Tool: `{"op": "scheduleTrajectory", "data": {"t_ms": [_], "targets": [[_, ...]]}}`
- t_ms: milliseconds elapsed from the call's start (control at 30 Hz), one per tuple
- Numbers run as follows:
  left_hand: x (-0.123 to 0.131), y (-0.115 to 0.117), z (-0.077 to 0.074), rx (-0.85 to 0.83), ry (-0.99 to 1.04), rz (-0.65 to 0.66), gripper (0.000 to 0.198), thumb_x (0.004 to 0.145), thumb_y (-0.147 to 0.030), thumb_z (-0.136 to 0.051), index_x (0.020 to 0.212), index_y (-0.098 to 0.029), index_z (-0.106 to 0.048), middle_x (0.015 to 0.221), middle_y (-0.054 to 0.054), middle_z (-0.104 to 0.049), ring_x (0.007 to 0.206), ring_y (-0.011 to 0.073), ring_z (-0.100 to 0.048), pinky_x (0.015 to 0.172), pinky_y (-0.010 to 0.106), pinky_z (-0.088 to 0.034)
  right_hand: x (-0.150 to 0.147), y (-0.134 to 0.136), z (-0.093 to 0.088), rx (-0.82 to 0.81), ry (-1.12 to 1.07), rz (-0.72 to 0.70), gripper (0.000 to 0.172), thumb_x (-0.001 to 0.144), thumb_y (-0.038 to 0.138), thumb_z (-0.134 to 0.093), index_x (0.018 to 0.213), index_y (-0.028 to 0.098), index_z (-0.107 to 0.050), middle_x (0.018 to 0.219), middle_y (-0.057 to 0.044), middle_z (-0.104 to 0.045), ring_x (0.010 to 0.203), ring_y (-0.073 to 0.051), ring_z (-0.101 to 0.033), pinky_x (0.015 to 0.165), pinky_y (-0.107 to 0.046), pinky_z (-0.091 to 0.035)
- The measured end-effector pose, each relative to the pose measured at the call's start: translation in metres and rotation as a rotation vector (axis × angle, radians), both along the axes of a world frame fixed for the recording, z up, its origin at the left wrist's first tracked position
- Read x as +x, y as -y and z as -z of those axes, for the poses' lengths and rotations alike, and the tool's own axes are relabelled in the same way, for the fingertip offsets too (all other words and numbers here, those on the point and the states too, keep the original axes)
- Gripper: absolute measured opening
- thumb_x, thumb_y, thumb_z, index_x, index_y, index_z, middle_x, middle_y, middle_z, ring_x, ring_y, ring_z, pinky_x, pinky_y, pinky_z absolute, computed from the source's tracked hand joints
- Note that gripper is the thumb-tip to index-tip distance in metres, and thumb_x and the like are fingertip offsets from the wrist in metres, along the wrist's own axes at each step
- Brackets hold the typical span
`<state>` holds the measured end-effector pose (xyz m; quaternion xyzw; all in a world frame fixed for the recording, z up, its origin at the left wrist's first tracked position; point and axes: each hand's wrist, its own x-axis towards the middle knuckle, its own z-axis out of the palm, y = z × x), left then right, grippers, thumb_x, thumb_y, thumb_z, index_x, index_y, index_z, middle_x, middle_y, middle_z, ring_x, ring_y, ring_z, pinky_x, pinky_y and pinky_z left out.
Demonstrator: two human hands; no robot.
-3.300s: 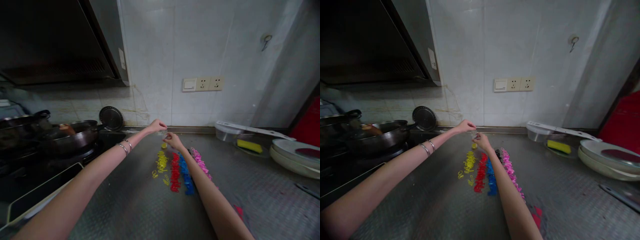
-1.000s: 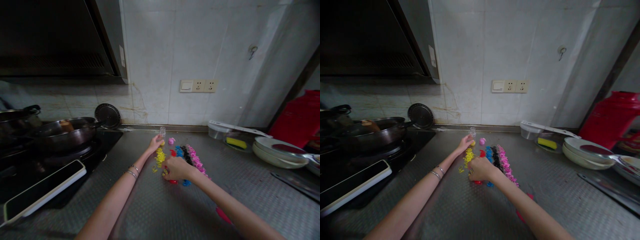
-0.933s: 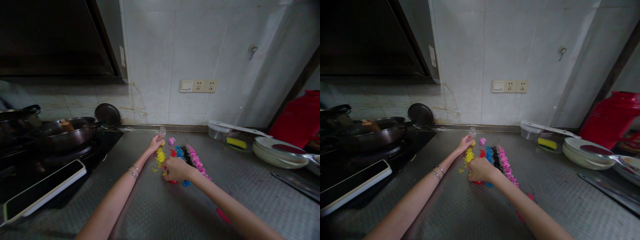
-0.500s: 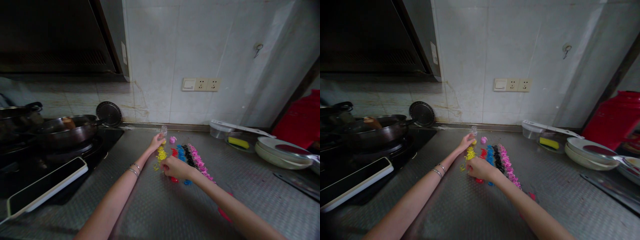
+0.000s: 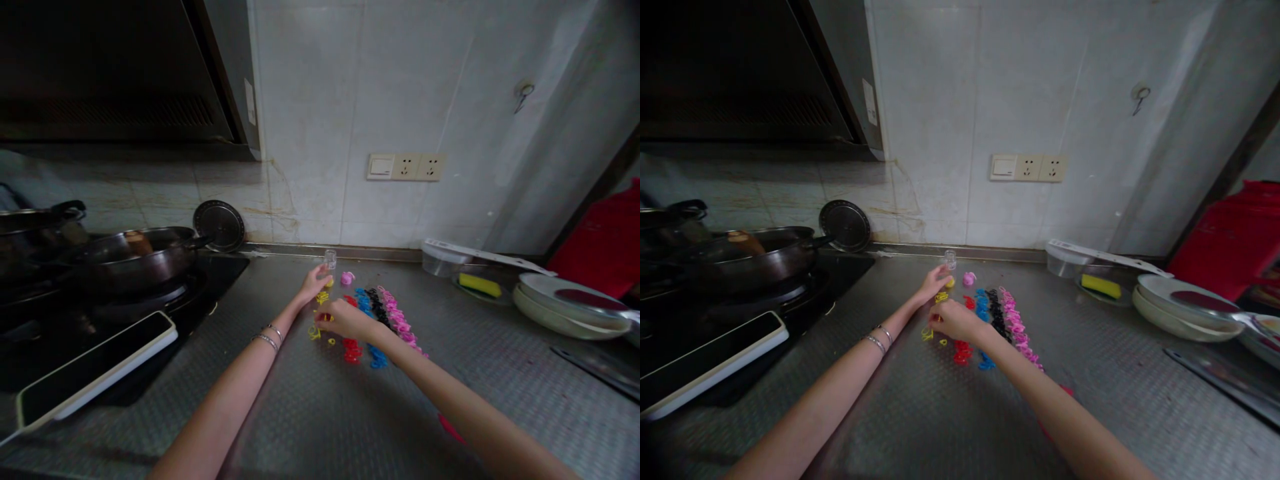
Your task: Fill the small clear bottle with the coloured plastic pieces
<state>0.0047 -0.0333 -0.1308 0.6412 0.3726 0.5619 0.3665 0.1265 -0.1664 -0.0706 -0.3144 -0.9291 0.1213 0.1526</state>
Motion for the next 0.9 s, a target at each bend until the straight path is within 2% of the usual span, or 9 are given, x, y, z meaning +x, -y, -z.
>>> {"op": "scheduleTrajectory", "data": {"t_ms": [100, 200, 400, 567, 700, 800, 900], "targets": [[0.000, 0.002, -0.002, -0.006, -0.018, -0.007, 0.042, 0.064, -0.015, -0.064, 0.105, -0.013, -0.056, 0.106, 0.012, -0.060, 0.096, 0.0193, -0.055, 0.087, 0.035, -0.041, 0.001, 0.002, 0.001, 0.040, 0.048, -0.035, 0.027, 0.070, 0.034, -0.058, 0.089, 0.016, -0.064, 0.090, -0.007, -0.060, 0.077, -0.015, -0.054, 0.066, -0.023, -0.039], [0.000, 0.005, -0.004, -0.011, -0.033, -0.027, 0.042, 0.064, -0.015, -0.063, 0.106, -0.012, -0.056, 0.107, 0.012, -0.059, 0.097, 0.0193, -0.055, 0.087, 0.035, -0.041, -0.001, 0.004, 0.001, 0.072, 0.096, -0.053, 0.032, 0.066, 0.034, -0.061, 0.093, 0.017, -0.063, 0.097, -0.008, -0.055, 0.083, -0.016, -0.052, 0.070, -0.024, -0.039], [0.001, 0.006, -0.006, -0.022, -0.017, -0.033, 0.043, 0.062, -0.015, -0.066, 0.104, -0.012, -0.057, 0.104, 0.012, -0.060, 0.095, 0.0193, -0.056, 0.087, 0.035, -0.042, -0.011, 0.001, 0.004, 0.114, 0.144, -0.105, 0.022, 0.069, 0.025, -0.056, 0.088, 0.018, -0.064, 0.091, -0.006, -0.054, 0.077, -0.014, -0.050, 0.068, -0.024, -0.038], [0.001, 0.004, -0.004, -0.019, -0.035, -0.027, 0.043, 0.064, -0.015, -0.064, 0.106, -0.011, -0.056, 0.105, 0.012, -0.060, 0.095, 0.0193, -0.056, 0.087, 0.035, -0.042, -0.021, -0.003, 0.002, 0.159, 0.206, -0.129, 0.016, 0.073, 0.019, -0.050, 0.078, 0.013, -0.064, 0.086, -0.008, -0.056, 0.074, -0.014, -0.050, 0.064, -0.023, -0.037], [0.001, 0.003, -0.003, -0.027, -0.035, -0.021, 0.044, 0.064, -0.014, -0.063, 0.107, -0.012, -0.055, 0.109, 0.012, -0.058, 0.097, 0.0193, -0.055, 0.087, 0.035, -0.042, -0.021, -0.004, -0.005, 0.106, 0.134, -0.125, 0.017, 0.074, 0.016, -0.049, 0.079, 0.013, -0.064, 0.088, -0.009, -0.059, 0.077, -0.014, -0.053, 0.067, -0.023, -0.039], [0.000, 0.002, -0.001, -0.028, -0.032, -0.011, 0.047, 0.064, -0.016, -0.064, 0.109, -0.012, -0.054, 0.109, 0.012, -0.058, 0.098, 0.0196, -0.055, 0.086, 0.035, -0.042, -0.011, -0.005, -0.011, 0.046, 0.040, -0.108, 0.017, 0.074, 0.015, -0.050, 0.081, 0.013, -0.065, 0.087, -0.007, -0.061, 0.077, -0.013, -0.054, 0.068, -0.021, -0.039], [-0.001, 0.000, 0.000, -0.022, -0.038, -0.019, 0.046, 0.063, -0.016, -0.065, 0.108, -0.013, -0.055, 0.107, 0.012, -0.059, 0.097, 0.0193, -0.055, 0.087, 0.035, -0.042, 0.001, -0.006, -0.013, -0.011, 0.047, -0.121, 0.016, 0.073, 0.016, -0.052, 0.080, 0.013, -0.066, 0.080, -0.006, -0.064, 0.071, -0.012, -0.056, 0.064, -0.021, -0.040]]}}
